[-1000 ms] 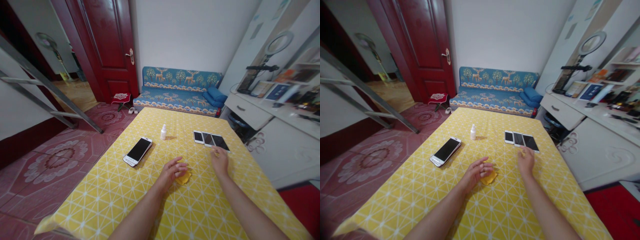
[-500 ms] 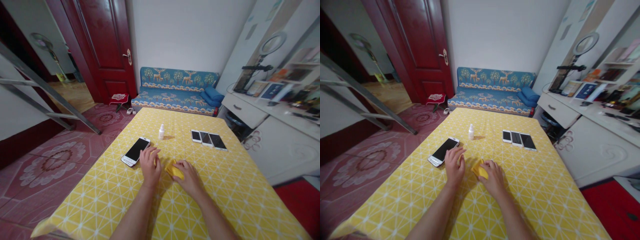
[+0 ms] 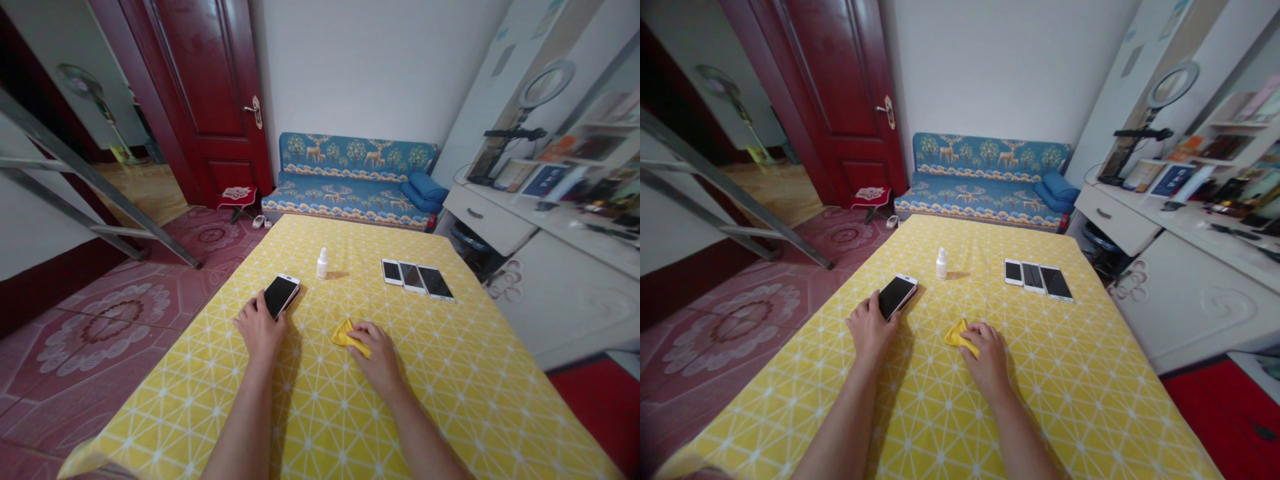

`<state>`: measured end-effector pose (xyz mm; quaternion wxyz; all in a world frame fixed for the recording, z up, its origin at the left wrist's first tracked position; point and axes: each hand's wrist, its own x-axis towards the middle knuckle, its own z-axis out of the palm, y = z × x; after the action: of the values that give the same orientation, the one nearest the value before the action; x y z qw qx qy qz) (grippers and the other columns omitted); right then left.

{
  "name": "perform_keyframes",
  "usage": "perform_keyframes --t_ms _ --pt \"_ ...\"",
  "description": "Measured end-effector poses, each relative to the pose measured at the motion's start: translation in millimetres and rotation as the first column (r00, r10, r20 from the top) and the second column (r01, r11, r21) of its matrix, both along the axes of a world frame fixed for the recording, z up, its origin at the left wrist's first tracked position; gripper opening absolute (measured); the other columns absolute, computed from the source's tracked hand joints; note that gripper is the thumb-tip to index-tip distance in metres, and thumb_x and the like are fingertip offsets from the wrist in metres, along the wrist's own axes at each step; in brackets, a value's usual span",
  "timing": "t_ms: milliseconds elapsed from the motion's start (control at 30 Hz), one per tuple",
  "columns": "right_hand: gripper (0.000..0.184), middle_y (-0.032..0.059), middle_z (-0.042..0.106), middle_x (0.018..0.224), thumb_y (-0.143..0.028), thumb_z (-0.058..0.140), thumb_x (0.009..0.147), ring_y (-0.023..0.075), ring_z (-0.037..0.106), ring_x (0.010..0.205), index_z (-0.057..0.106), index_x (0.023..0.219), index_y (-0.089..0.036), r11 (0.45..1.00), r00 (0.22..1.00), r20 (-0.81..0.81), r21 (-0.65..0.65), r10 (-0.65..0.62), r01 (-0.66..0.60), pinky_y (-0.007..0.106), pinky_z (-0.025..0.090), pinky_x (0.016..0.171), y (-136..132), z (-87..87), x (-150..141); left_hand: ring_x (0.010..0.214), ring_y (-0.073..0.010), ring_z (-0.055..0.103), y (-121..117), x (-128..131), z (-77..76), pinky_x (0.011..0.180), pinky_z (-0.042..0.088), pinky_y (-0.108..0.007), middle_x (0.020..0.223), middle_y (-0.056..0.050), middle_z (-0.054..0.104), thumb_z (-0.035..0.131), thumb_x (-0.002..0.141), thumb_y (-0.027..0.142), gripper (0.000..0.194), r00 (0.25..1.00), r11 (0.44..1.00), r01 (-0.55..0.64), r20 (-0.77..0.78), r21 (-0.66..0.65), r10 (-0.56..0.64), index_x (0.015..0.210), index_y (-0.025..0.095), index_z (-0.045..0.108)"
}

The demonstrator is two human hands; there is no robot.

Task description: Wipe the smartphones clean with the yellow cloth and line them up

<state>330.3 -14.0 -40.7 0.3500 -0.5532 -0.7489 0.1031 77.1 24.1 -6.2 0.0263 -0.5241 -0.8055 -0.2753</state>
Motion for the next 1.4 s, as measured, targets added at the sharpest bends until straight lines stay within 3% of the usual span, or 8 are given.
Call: perform_keyframes --t_ms 400,633,900,1067,1133,1267,1333,1400 --pt "0.019 0.0060 0.066 0.107 -0.021 0.066 0.077 0.0238 0.059 0.103 0.073 0.095 -0.024 1.000 0.998 -0.066 -0.029 -0.013 0.011 0.040 0.044 0.092 0.8 0.0 -0.5 0.108 -0.0283 0.053 6.1 -13.3 3.7 0.096 0.040 -0.041 0.113 -0.011 0.058 0.074 0.063 0.034 0.079 0.962 0.997 -0.057 0.271 0.055 0.040 0.133 0.016 0.043" --pt "0.018 0.0055 0.067 0.106 -0.022 0.066 0.077 0.0237 0.059 0.103 0.073 0.093 -0.024 0.999 0.996 -0.086 -0.037 -0.002 -0.001 0.040 0.044 0.092 0.6 0.7 -0.3 0.109 -0.0327 0.050 2.1 1.5 -0.1 0.099 0.033 -0.050 0.112 -0.014 0.055 0.069 0.064 0.026 0.074 0.997 0.965 -0.055 0.074 0.255 0.037 0.132 0.016 0.044" --pt "0.013 0.0059 0.068 0.103 -0.020 0.060 0.079 0.0235 0.060 0.101 0.072 0.085 -0.024 1.000 0.987 -0.160 -0.018 0.021 -0.024 0.040 0.044 0.091 0.5 3.2 0.3 0.115 -0.0259 0.049 5.3 6.3 -3.0 0.100 0.039 -0.041 0.121 -0.010 0.049 0.073 0.066 0.031 0.087 0.900 0.789 -0.039 0.365 0.613 -0.239 0.142 0.021 0.032" --pt "0.016 0.0062 0.070 0.097 -0.030 0.056 0.084 0.0227 0.063 0.095 0.068 0.089 -0.022 0.997 0.902 -0.431 -0.081 -0.035 0.000 0.037 0.047 0.087 -0.6 4.1 1.9 0.106 -0.0202 0.054 2.5 26.8 -0.2 0.092 0.044 -0.033 0.119 -0.006 0.049 0.080 0.061 0.034 0.096 0.571 0.798 -0.017 0.661 0.602 -0.487 0.144 0.025 0.033" --pt "0.021 0.0054 0.070 0.091 -0.037 0.058 0.083 0.0223 0.065 0.088 0.067 0.091 -0.020 0.986 0.799 -0.583 -0.151 -0.149 0.074 0.034 0.049 0.080 -1.0 4.3 3.9 0.098 -0.0179 0.057 -2.3 40.9 3.3 0.084 0.046 -0.029 0.108 -0.004 0.055 0.080 0.061 0.037 0.085 0.254 0.830 0.011 0.802 0.557 -0.541 0.137 0.025 0.043" --pt "0.033 0.0023 0.069 0.085 -0.045 0.067 0.077 0.0173 0.065 0.069 0.064 0.097 -0.019 0.951 0.503 -0.808 -0.284 -0.306 0.123 0.029 0.050 0.065 1.4 4.7 11.4 0.066 -0.0083 0.052 -12.1 67.3 8.0 0.063 0.048 -0.023 0.082 0.003 0.051 0.080 0.063 0.043 0.060 -0.375 0.873 0.191 0.855 0.449 -0.358 0.114 0.022 0.057" --pt "0.037 -0.0002 0.067 0.080 -0.045 0.072 0.072 0.0128 0.062 0.061 0.064 0.097 -0.019 0.948 0.347 -0.882 -0.299 -0.319 0.112 0.025 0.048 0.060 4.3 4.8 16.3 0.059 -0.0063 0.049 -12.5 76.6 7.5 0.058 0.047 -0.021 0.074 0.005 0.050 0.083 0.060 0.042 0.054 -0.496 0.869 0.229 0.821 0.438 -0.283 0.103 0.021 0.058" --pt "0.039 -0.0018 0.066 0.076 -0.043 0.078 0.065 0.0100 0.058 0.057 0.064 0.093 -0.019 0.946 0.181 -0.930 -0.305 -0.320 0.109 0.022 0.047 0.057 7.8 5.2 21.1 0.053 -0.0050 0.047 -8.4 83.6 5.2 0.052 0.043 -0.018 0.068 0.006 0.049 0.086 0.058 0.040 0.048 -0.514 0.858 0.275 0.820 0.435 -0.250 0.091 0.018 0.058"
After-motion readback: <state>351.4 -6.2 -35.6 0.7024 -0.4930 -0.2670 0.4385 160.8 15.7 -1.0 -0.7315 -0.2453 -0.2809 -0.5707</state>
